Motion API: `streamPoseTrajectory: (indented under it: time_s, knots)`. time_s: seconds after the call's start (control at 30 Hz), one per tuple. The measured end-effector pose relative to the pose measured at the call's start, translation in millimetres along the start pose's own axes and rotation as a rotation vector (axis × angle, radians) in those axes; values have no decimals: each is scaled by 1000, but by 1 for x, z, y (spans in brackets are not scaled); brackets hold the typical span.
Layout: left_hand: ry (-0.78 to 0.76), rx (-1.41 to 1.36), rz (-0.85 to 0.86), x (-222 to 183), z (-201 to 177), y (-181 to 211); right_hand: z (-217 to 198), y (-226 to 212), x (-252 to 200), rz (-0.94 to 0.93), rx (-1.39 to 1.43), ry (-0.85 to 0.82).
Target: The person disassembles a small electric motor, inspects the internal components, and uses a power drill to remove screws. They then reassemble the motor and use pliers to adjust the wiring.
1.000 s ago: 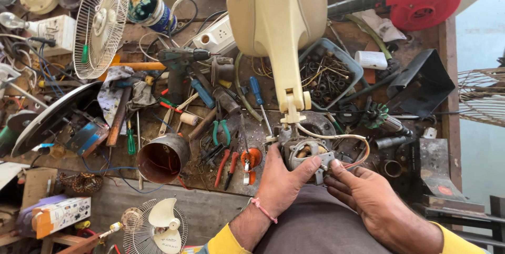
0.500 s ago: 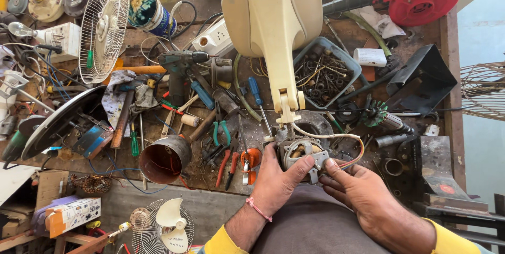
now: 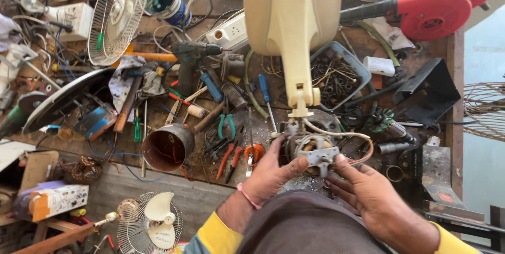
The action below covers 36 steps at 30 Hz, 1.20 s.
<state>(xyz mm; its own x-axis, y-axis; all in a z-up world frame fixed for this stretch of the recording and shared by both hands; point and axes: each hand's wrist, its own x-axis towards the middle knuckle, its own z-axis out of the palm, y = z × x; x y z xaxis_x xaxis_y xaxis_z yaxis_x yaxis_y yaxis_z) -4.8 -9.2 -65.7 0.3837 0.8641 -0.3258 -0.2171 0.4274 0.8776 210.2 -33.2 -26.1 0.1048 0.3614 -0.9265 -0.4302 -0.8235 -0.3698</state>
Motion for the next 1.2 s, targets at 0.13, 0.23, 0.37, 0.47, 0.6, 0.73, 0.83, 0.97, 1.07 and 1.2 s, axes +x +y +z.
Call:
streamPoseTrajectory:
  time_s: [0.13,0.23,0.37,0.47,0.6,0.73,0.83,0.97,1.07,1.2]
  knots:
    - [-53,452,62,-6,-37,-2,2,-2,-5,-36,-33,19]
    - [-83,798,304,0,-50,-4,12,-2,-9,-23,22,87]
    - [-15,903,591,17,-52,-15,35,6,-15,-97,104,207]
    - [-29,884,656,24,-57,-23,47,12,-12,-130,126,282]
    - [-98,770,719,26,-56,-27,52,17,-2,-162,161,391]
    - [-151,678,701,29,-55,-23,47,18,9,-160,196,439]
    - [-194,574,686,27,-57,-22,40,20,13,-162,198,450]
    - [-220,477,661,23,-57,-20,35,15,17,-145,222,507]
    - [-240,439,615,22,-57,-19,32,14,17,-132,229,541]
    - [-254,427,569,26,-59,-16,31,17,17,-180,236,567]
